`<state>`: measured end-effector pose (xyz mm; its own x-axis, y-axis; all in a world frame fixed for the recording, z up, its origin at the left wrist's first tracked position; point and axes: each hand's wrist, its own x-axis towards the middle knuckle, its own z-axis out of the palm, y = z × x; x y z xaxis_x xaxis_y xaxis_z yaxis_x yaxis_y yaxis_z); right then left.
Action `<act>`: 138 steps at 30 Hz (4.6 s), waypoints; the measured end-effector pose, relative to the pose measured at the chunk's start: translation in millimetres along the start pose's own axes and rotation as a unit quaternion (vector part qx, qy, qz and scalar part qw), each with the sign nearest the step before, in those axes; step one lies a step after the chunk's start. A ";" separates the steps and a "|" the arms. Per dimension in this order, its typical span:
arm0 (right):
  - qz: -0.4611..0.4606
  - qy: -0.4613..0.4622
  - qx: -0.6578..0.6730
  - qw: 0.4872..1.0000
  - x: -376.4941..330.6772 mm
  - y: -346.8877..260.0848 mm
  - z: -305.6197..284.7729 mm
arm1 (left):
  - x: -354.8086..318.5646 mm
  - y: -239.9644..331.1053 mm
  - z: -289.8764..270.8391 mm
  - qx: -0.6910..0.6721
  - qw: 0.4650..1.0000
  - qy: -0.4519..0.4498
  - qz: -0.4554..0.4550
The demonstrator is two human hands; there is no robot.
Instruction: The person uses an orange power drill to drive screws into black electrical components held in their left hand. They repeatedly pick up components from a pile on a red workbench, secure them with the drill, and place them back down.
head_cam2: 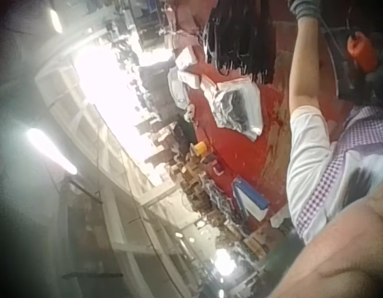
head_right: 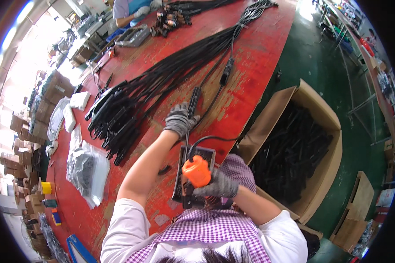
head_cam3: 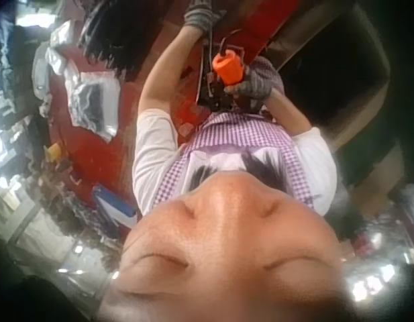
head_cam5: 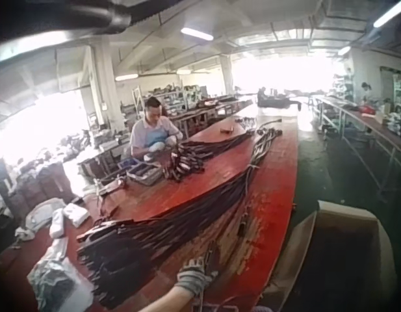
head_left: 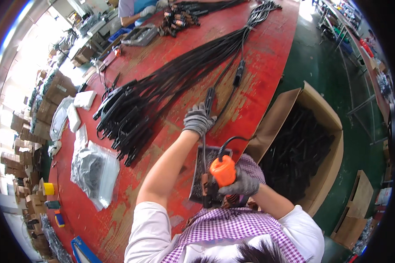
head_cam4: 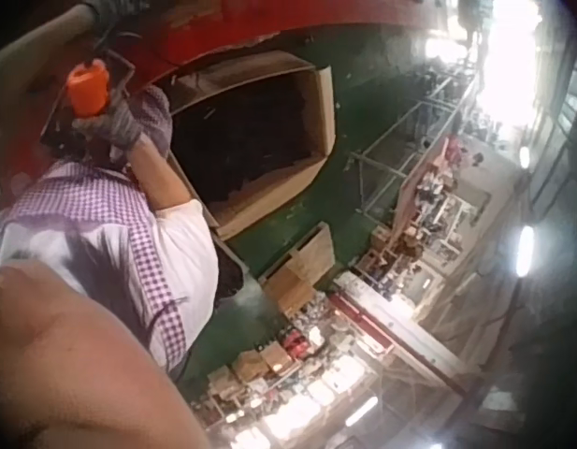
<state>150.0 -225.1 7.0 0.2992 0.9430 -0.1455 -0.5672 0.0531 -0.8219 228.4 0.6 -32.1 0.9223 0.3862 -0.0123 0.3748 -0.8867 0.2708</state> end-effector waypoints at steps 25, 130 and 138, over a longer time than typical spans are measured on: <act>0.081 0.112 0.072 0.988 65.5 -10.2 -11.3 | -122.5 -47.9 -7.8 -0.802 0.514 -0.104 -0.287; -0.366 0.101 0.067 0.923 70.6 -33.0 42.8 | -238.7 -51.4 27.6 -0.945 0.104 -0.132 -0.282; -0.353 0.135 0.074 0.923 75.7 -19.9 38.4 | -238.5 -49.8 23.8 -0.942 0.128 -0.131 -0.283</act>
<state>154.5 -142.2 33.5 0.8028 0.5418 0.2488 -0.2516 0.6862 -0.6825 -8.0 -53.4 -65.6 0.8618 0.0121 -0.5070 -0.0704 0.9929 -0.0959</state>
